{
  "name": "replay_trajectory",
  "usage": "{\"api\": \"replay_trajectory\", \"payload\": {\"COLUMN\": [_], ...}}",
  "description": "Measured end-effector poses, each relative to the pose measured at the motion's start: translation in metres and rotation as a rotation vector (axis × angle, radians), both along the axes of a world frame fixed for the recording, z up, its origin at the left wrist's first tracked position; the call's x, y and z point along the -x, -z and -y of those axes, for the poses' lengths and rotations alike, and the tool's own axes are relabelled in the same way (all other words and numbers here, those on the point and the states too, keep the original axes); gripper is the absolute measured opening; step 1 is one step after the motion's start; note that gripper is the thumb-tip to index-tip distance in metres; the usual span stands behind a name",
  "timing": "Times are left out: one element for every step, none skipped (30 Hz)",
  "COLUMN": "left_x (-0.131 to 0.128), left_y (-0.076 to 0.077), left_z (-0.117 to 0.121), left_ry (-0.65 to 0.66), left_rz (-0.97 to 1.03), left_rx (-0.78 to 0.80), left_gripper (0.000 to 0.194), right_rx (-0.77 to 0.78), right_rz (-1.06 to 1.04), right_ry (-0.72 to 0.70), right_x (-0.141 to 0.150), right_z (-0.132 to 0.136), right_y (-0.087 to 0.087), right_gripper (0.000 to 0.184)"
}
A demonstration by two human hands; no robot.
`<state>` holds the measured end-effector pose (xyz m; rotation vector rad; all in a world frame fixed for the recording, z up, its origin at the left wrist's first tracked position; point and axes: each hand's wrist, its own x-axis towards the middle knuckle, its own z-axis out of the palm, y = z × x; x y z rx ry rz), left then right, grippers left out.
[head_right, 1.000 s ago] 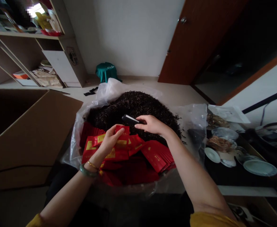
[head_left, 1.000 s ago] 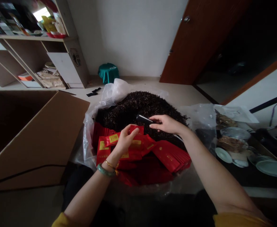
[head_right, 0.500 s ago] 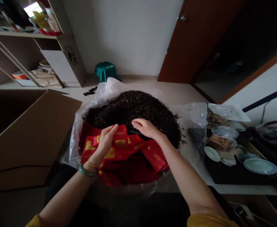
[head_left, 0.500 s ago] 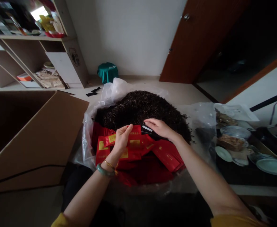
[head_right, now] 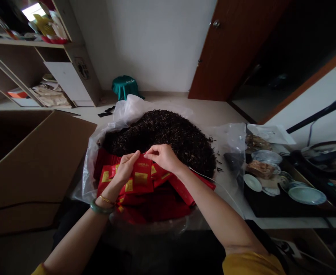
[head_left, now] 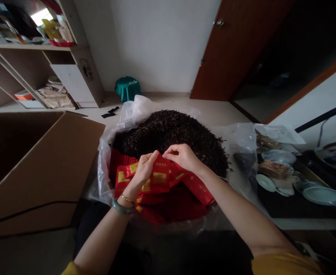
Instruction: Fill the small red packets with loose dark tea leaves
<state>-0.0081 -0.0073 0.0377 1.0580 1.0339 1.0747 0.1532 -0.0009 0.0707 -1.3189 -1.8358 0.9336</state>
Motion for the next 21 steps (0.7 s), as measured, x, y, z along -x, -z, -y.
{"api": "replay_trajectory", "payload": {"left_x": [0.003,0.006,0.011,0.015,0.020,0.025,0.028,0.031,0.032,0.031,0.030,0.027,0.024,0.021,0.018,0.015,0.014,0.012,0.012,0.012,0.012], "left_y": [-0.003,-0.006,-0.009,-0.013,-0.016,-0.018,-0.019,-0.019,-0.018,-0.015,-0.012,-0.009,-0.005,-0.002,0.000,0.003,0.004,0.005,0.006,0.007,0.007], "left_z": [0.000,0.000,0.000,-0.001,-0.001,-0.002,-0.003,-0.005,-0.006,-0.008,-0.009,-0.010,-0.011,-0.011,-0.011,-0.011,-0.011,-0.010,-0.010,-0.009,-0.009], "left_ry": [0.018,0.042,0.057,0.083,0.123,0.160,0.197,0.241,0.272,0.293,0.307,0.310,0.307,0.298,0.286,0.274,0.266,0.262,0.261,0.264,0.267], "left_rz": [-0.019,-0.044,-0.074,-0.113,-0.181,-0.260,-0.329,-0.381,-0.417,-0.438,-0.450,-0.460,-0.472,-0.490,-0.514,-0.539,-0.561,-0.579,-0.593,-0.606,-0.618], "left_rx": [0.003,0.009,0.013,0.021,0.019,-0.007,-0.040,-0.072,-0.109,-0.144,-0.176,-0.203,-0.222,-0.235,-0.244,-0.253,-0.266,-0.283,-0.303,-0.324,-0.346], "left_gripper": [0.059,0.059,0.059,0.058,0.055,0.053,0.050,0.046,0.043,0.038,0.033,0.026,0.020,0.016,0.013,0.010,0.009,0.008,0.009,0.010,0.012], "right_rx": [0.015,0.042,0.082,0.132,0.179,0.221,0.242,0.249,0.253,0.261,0.265,0.261,0.247,0.223,0.200,0.188,0.181,0.186,0.193,0.199,0.202], "right_rz": [-0.012,-0.032,-0.054,-0.063,-0.041,0.018,0.129,0.271,0.415,0.551,0.679,0.789,0.891,0.977,1.047,1.100,1.135,1.160,1.170,1.170,1.160], "right_ry": [-0.012,-0.019,-0.019,-0.007,0.013,0.035,0.054,0.057,0.048,0.033,0.021,0.016,0.021,0.033,0.049,0.065,0.078,0.089,0.094,0.094,0.085], "right_x": [-0.004,-0.009,-0.017,-0.026,-0.038,-0.050,-0.062,-0.073,-0.082,-0.088,-0.091,-0.090,-0.086,-0.079,-0.072,-0.065,-0.058,-0.053,-0.050,-0.049,-0.050], "right_z": [0.001,0.001,0.001,0.002,0.002,0.004,0.006,0.010,0.016,0.023,0.031,0.041,0.050,0.060,0.069,0.076,0.082,0.086,0.088,0.088,0.088], "right_y": [0.001,0.002,0.004,0.006,0.009,0.012,0.015,0.019,0.022,0.026,0.029,0.033,0.036,0.039,0.042,0.044,0.046,0.047,0.048,0.048,0.049], "right_gripper": [0.026,0.028,0.031,0.034,0.036,0.035,0.031,0.026,0.020,0.016,0.013,0.015,0.021,0.029,0.037,0.043,0.046,0.047,0.047,0.045,0.042]}}
